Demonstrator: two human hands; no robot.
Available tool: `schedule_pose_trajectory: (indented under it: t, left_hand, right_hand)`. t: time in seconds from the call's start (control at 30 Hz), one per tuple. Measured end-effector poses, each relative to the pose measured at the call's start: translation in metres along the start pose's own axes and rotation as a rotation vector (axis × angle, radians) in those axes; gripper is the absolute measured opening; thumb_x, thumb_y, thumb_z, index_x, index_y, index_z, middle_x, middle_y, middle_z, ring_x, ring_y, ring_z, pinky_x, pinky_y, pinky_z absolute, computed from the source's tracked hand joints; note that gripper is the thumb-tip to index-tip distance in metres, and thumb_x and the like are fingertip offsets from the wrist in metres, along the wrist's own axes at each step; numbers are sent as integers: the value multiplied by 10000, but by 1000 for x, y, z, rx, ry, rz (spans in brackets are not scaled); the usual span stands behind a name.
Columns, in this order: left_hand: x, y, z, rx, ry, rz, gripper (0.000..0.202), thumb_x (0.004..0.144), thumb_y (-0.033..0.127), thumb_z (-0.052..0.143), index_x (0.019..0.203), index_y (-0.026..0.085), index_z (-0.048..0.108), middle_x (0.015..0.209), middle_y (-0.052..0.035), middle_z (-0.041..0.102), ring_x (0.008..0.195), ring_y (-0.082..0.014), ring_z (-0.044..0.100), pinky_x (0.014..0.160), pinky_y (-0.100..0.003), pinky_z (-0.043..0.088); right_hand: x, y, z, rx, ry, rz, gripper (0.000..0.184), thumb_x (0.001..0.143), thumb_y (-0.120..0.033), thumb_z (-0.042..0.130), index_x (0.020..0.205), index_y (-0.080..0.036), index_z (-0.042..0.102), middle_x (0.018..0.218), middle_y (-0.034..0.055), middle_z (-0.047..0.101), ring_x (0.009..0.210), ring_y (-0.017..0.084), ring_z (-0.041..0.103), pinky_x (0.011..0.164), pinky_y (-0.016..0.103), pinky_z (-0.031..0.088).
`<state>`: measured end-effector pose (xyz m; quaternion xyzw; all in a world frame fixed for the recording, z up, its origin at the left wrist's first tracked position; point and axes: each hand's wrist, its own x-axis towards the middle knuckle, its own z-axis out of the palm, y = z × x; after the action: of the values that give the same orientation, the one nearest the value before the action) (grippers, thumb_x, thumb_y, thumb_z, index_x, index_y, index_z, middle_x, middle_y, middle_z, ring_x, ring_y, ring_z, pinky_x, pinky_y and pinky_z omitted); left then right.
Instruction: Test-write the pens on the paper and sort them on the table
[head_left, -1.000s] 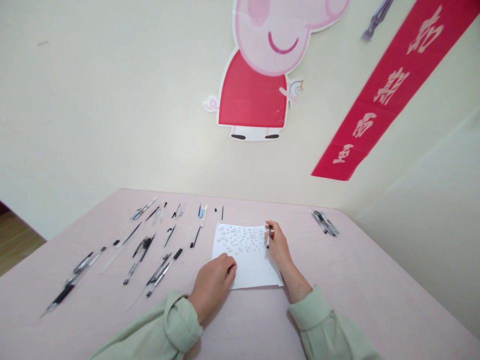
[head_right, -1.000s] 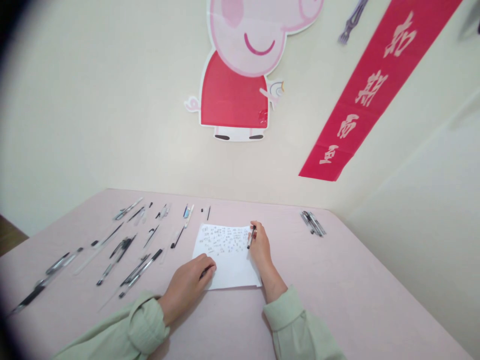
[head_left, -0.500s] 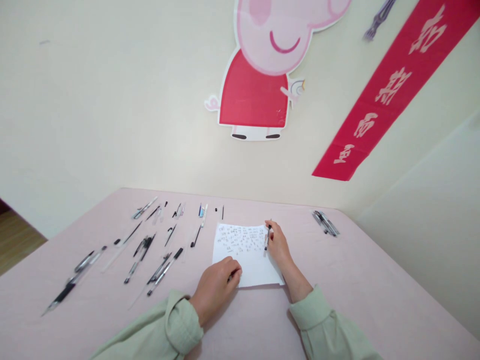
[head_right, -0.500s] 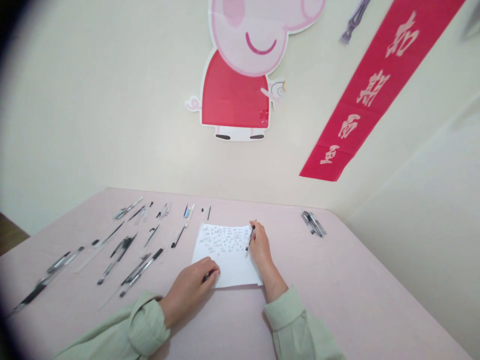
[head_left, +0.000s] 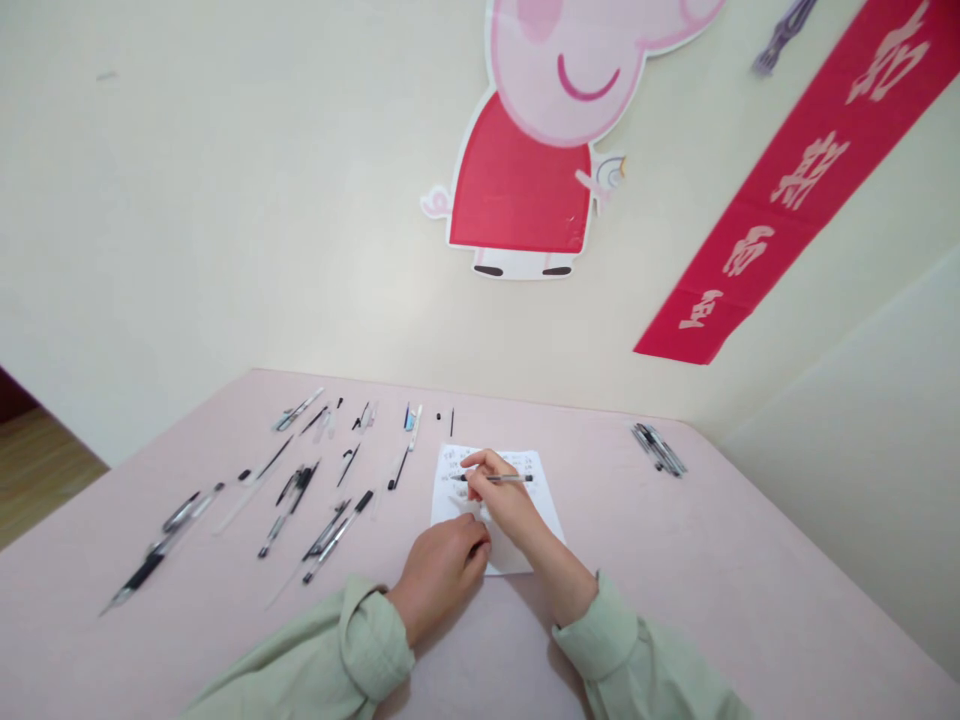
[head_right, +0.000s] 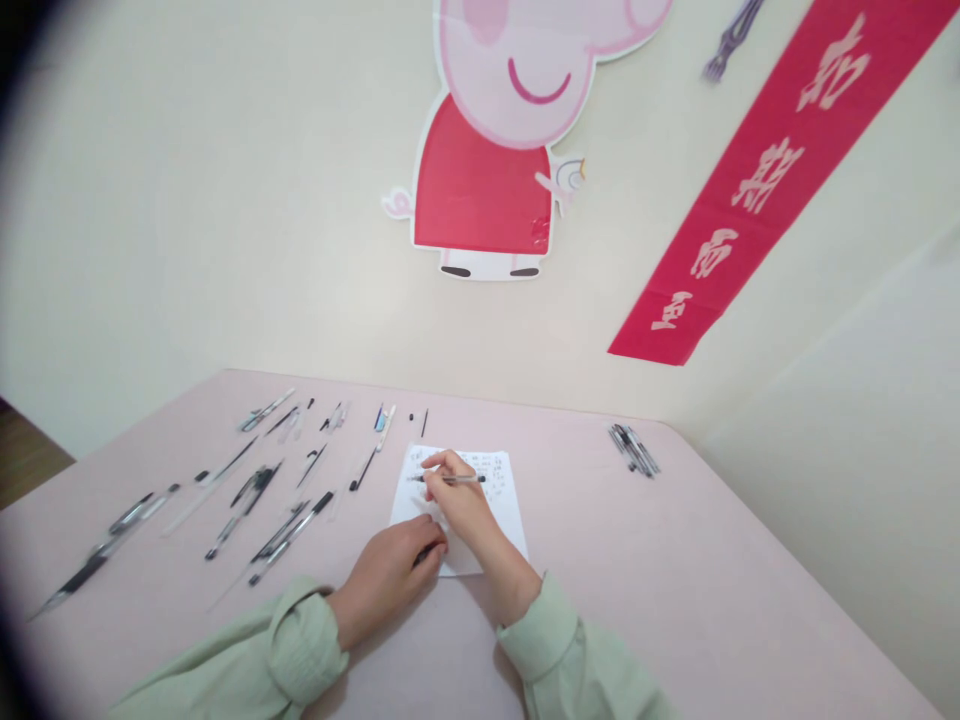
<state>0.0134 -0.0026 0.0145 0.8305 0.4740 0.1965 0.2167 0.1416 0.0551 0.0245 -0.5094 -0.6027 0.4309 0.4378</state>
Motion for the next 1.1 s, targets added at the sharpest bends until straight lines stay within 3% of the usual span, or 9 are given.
schedule_pose_trajectory:
  t: [0.13, 0.4, 1.1]
  left_hand:
    - [0, -3, 2, 41, -57, 39, 190, 868, 231, 465, 814, 206, 645, 867, -38, 702, 767, -193, 643, 639, -265, 389]
    - [-2, -2, -2, 86, -133, 74, 237, 876, 298, 490, 755, 210, 674, 805, -30, 725, 732, -192, 659, 609, -257, 388]
    - [-1, -5, 4, 89, -80, 101, 244, 884, 288, 492, 746, 214, 679, 795, -10, 729, 702, -174, 659, 573, -259, 349]
  right_hand:
    - [3, 18, 20, -33, 34, -34, 29, 714, -223, 546, 726, -211, 523, 616, -53, 514, 589, 123, 491, 566, 232, 377]
    - [-3, 26, 18, -177, 118, -90, 73, 742, -249, 541, 702, -225, 484, 592, -63, 454, 562, 128, 435, 560, 244, 355]
    - [-2, 27, 20, -205, 109, -87, 93, 755, -230, 512, 672, -220, 470, 576, -58, 463, 555, 127, 459, 566, 246, 360]
